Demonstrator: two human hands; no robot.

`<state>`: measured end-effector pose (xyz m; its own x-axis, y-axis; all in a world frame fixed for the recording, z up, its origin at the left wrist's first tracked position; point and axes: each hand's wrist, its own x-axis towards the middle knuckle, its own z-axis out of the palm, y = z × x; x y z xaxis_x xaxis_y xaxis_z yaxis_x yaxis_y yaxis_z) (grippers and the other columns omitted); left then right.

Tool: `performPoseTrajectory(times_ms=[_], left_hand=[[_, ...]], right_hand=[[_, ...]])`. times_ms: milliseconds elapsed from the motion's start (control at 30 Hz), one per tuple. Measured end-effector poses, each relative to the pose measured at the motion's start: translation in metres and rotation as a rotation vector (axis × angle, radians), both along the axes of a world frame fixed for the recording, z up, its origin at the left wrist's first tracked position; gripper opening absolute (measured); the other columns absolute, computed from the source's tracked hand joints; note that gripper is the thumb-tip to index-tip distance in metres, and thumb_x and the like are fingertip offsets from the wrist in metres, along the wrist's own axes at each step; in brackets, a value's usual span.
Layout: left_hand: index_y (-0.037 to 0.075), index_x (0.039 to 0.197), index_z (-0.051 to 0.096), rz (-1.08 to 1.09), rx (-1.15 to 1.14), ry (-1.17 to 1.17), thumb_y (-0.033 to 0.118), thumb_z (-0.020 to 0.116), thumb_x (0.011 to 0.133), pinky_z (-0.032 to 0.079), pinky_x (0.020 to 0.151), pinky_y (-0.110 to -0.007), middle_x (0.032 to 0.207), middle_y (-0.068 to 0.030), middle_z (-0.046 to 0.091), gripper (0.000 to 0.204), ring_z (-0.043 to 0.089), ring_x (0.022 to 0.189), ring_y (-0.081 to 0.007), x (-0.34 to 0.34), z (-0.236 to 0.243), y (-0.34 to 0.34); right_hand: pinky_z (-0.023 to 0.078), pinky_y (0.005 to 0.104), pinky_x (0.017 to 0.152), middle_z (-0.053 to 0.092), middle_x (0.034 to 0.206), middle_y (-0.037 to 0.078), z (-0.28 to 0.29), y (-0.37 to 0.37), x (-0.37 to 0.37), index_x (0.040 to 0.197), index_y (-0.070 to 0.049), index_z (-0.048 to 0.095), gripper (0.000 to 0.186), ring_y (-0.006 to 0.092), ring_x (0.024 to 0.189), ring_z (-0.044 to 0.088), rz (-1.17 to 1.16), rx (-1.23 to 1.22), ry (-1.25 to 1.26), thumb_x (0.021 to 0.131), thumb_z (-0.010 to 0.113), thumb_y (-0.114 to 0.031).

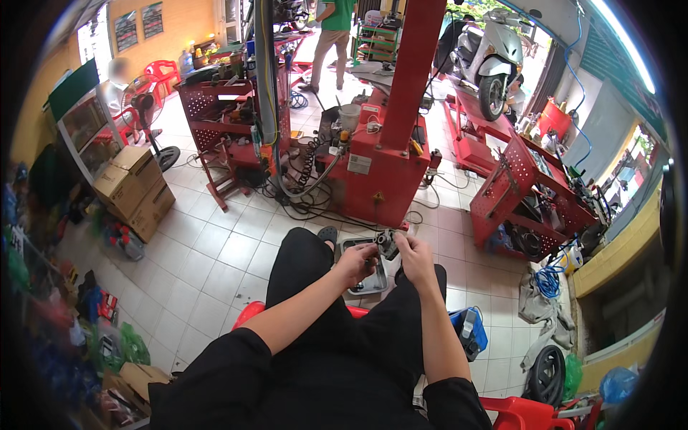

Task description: The person sits on a red chair in a workshop and works on a small mechanical part held in their lap. They use a yellow-handled screwdriver to manipulate internal components of the part, occasionally placing it into a metal tray on the floor.

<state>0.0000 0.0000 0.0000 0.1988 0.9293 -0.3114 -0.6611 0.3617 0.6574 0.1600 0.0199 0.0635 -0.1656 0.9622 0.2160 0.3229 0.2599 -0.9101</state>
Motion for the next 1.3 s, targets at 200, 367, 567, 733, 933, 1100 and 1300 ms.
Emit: performPoseTrajectory(times_ms=[200, 367, 567, 733, 933, 1100, 1300], left_hand=[[0.011, 0.090, 0.059, -0.060, -0.088, 0.010, 0.025, 0.054, 0.092, 0.038, 0.051, -0.024, 0.075, 0.0033, 0.056, 0.015, 0.052, 0.062, -0.0082, 0.015, -0.012, -0.032], [0.011, 0.088, 0.058, -0.086, -0.217, -0.021, 0.031, 0.049, 0.093, 0.040, 0.055, -0.027, 0.077, 0.0009, 0.056, 0.022, 0.052, 0.066, -0.0118, 0.012, -0.027, -0.021], [0.013, 0.087, 0.057, -0.143, -0.219, -0.072, 0.050, 0.045, 0.091, 0.039, 0.062, -0.031, 0.074, 0.0006, 0.053, 0.039, 0.051, 0.067, -0.0141, 0.011, -0.029, -0.023], [0.010, 0.110, 0.056, -0.192, -0.193, 0.016, 0.066, 0.029, 0.088, 0.041, 0.080, -0.041, 0.108, -0.0079, 0.057, 0.065, 0.050, 0.099, -0.0242, 0.013, -0.008, -0.025], [0.014, 0.115, 0.057, -0.179, -0.104, -0.100, 0.066, 0.036, 0.086, 0.042, 0.088, -0.045, 0.115, -0.0063, 0.059, 0.063, 0.054, 0.104, -0.0259, 0.016, 0.016, -0.036], [0.014, 0.112, 0.058, -0.102, -0.116, -0.224, 0.065, 0.035, 0.087, 0.044, 0.088, -0.043, 0.106, -0.0055, 0.062, 0.061, 0.058, 0.098, -0.0239, 0.016, 0.007, -0.036], [0.010, 0.095, 0.059, 0.056, -0.171, -0.339, 0.068, 0.036, 0.083, 0.043, 0.069, -0.035, 0.089, -0.0062, 0.062, 0.063, 0.058, 0.080, -0.0223, 0.010, 0.034, -0.038]], right_hand=[[0.046, 0.0434, 0.069, 0.062, 0.083, 0.021, 0.008, -0.044, 0.006, 0.080, 0.002, 0.062, 0.045, 0.0369, 0.081, 0.060, -0.126, 0.180, -0.418, 0.085, 0.055, -0.042], [0.047, 0.0429, 0.064, 0.060, 0.079, 0.017, -0.004, -0.042, 0.003, 0.077, -0.001, 0.060, 0.042, 0.0349, 0.075, 0.060, -0.127, 0.272, -0.563, 0.085, 0.056, -0.042], [0.048, 0.0404, 0.060, 0.058, 0.075, 0.014, -0.003, -0.049, 0.001, 0.074, -0.002, 0.059, 0.036, 0.0319, 0.069, 0.060, -0.087, 0.428, -0.642, 0.081, 0.062, -0.037], [0.044, 0.0399, 0.061, 0.055, 0.074, 0.013, -0.005, -0.051, -0.004, 0.074, -0.003, 0.058, 0.035, 0.0311, 0.067, 0.057, -0.014, 0.560, -0.633, 0.077, 0.067, -0.037], [0.044, 0.0367, 0.065, 0.056, 0.077, 0.009, -0.007, -0.056, -0.009, 0.077, -0.005, 0.059, 0.032, 0.0264, 0.075, 0.057, 0.059, 0.671, -0.699, 0.073, 0.069, -0.035], [0.042, 0.0365, 0.068, 0.055, 0.077, 0.009, 0.001, -0.061, -0.009, 0.082, -0.005, 0.059, 0.034, 0.0259, 0.077, 0.057, 0.070, 0.703, -0.662, 0.071, 0.071, -0.035], [0.041, 0.0394, 0.069, 0.056, 0.081, 0.012, 0.002, -0.055, -0.002, 0.085, -0.003, 0.059, 0.025, 0.0308, 0.077, 0.056, -0.094, 0.525, -0.258, 0.078, 0.067, -0.025]])
